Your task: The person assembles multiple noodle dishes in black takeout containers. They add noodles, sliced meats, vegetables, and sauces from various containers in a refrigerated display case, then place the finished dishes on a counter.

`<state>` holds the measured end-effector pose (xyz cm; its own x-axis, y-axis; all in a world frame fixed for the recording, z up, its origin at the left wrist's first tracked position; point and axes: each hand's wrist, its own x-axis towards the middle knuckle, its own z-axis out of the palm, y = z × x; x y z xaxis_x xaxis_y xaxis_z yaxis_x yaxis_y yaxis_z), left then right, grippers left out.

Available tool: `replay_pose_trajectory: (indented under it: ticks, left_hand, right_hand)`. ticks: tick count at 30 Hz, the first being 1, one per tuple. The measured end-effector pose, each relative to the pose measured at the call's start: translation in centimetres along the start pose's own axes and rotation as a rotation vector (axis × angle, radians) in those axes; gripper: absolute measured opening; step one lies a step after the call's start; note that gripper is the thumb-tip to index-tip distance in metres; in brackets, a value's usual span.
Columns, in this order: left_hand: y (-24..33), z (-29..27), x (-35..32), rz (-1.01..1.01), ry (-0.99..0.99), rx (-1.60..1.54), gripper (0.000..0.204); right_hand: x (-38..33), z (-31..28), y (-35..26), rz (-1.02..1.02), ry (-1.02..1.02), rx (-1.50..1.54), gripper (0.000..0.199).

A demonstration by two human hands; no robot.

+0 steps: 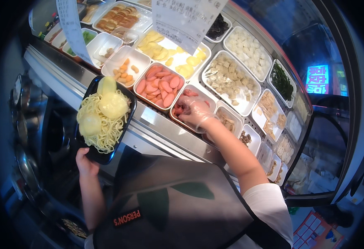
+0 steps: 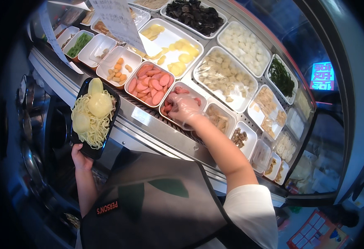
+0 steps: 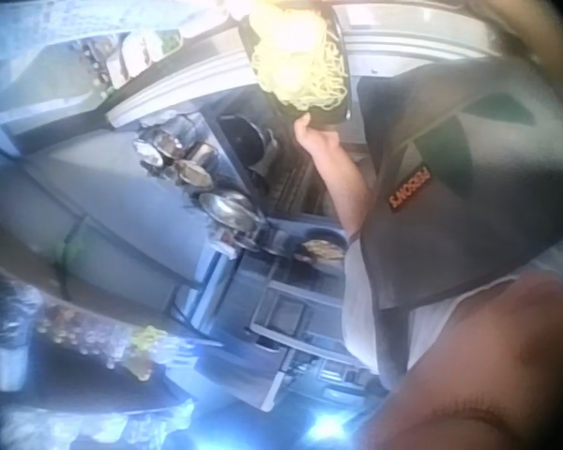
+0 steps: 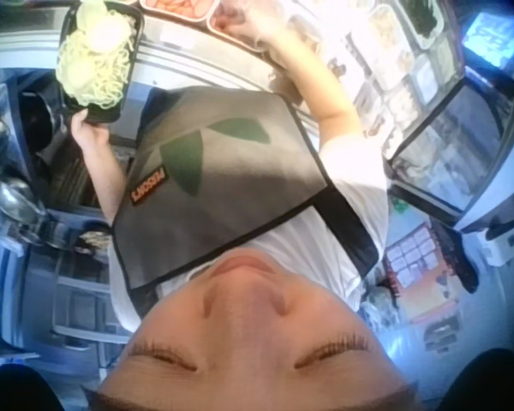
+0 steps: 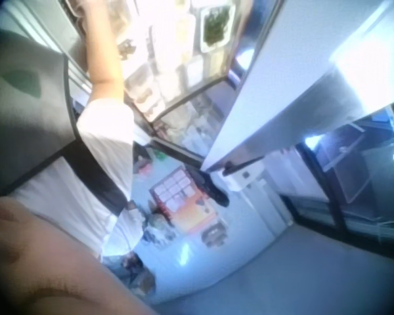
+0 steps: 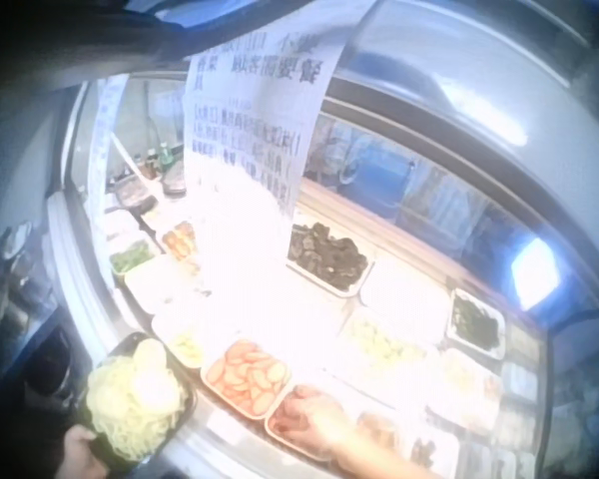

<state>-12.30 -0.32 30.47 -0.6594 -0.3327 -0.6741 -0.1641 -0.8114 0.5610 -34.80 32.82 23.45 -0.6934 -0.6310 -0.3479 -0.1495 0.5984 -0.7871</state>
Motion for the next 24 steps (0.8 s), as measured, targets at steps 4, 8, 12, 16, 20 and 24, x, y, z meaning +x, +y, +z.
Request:
replay_pose_trajectory:
  ticks: [4,8,12,16,20,24]
  left_hand:
    - [0.1,0.1,0.2,-0.007,0.023,-0.003,0.059]
    - [0.0,-0.5,0.1,-0.002,0.006,-0.028,0.058]
    - [-0.3,-1.3,0.4,-0.002,0.054,-0.046,0.058]
    - [-0.4,-0.6,0.4,0.020,0.050,-0.046,0.057]
    - [-0.4,-0.6,0.4,0.007,0.043,-0.068,0.057]
    - [-0.5,-0.8,0.3,0.016,0.048,-0.073,0.057]
  right_hand:
    - [1.3,0.9,0.6,-0.263,0.009,-0.373,0.013]
    - [-0.4,-3.5,-0.2,0.453,-0.027,0.858,0.009]
    - [-1.7,-6.9,2.4,0.235,0.080,1.451,0.009]
    - [-0.6,-6.1,1.0,0.331,0.124,0.931,0.016]
    - [2.7,-3.4,0.3,-0.054,-0.066,-0.281,0.024]
    - [2.9,-1.0,-0.9,0.016,-0.217,-1.073,0.027]
